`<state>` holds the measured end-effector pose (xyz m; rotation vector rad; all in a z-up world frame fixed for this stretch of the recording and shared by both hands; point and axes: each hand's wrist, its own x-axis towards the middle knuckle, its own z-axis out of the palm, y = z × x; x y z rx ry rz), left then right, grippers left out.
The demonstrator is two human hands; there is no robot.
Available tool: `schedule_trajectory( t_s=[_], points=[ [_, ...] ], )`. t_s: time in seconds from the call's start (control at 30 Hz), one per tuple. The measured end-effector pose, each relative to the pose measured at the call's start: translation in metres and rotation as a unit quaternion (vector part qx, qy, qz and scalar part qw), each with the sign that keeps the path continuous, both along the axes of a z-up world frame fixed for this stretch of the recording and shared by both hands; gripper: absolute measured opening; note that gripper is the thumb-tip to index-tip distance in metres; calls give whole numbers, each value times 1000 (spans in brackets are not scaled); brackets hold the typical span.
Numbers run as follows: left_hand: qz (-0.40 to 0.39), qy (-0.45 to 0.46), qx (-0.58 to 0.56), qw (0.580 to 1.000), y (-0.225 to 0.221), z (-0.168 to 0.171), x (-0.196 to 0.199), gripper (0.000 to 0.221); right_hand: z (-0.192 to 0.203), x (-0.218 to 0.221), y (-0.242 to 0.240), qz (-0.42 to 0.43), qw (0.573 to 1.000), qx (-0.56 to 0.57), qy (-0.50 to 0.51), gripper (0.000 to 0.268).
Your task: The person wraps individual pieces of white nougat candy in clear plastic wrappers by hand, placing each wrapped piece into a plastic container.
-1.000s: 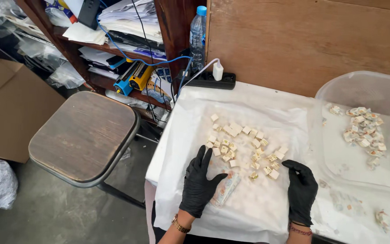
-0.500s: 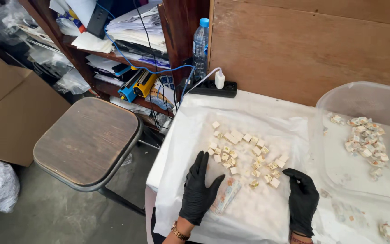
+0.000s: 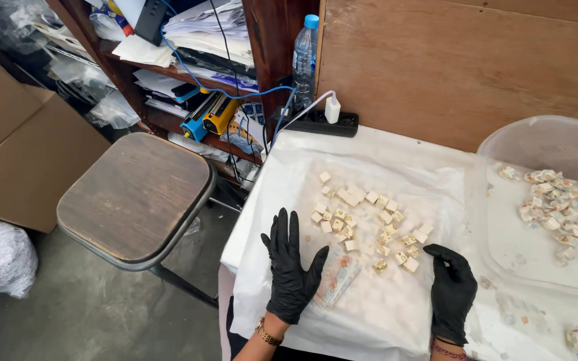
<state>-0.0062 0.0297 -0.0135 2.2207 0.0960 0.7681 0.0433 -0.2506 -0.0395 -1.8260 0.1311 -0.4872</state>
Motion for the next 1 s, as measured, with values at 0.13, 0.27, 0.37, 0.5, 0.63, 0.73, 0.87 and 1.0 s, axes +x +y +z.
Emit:
schedule_trajectory(
  t_s=[0.13,0.27,0.37,0.5,0.63,0.73,0.87,1.0],
  points=[
    [7,0,-9,1000,-1,-1,1,85,-4,2,-2,-3,1000,-15,-6,20],
    [18,3,8,1000,-1,-2,2,87,1,0,-1,-14,999,-34,11,23],
    [26,22,15,999,0,2,2,99,-3,1,-2,-2,1000,-13,1,22],
    [23,0,63,998,1,-22,3,115,1,0,0,-6,1000,-30,0,20],
    [0,15,69,997,3,-31,2,109,-2,1,-2,-2,999,-32,-12,22],
    [-1,78,64,995,4,-13,-4,93,-3,2,-3,3,999,-31,-16,23],
    [-6,52,60,997,3,2,-6,90,6,-1,2,-11,999,-29,9,22],
    [-28,-62,35,997,4,-13,-4,77,6,-1,2,-12,1000,-23,11,21]
  ],
)
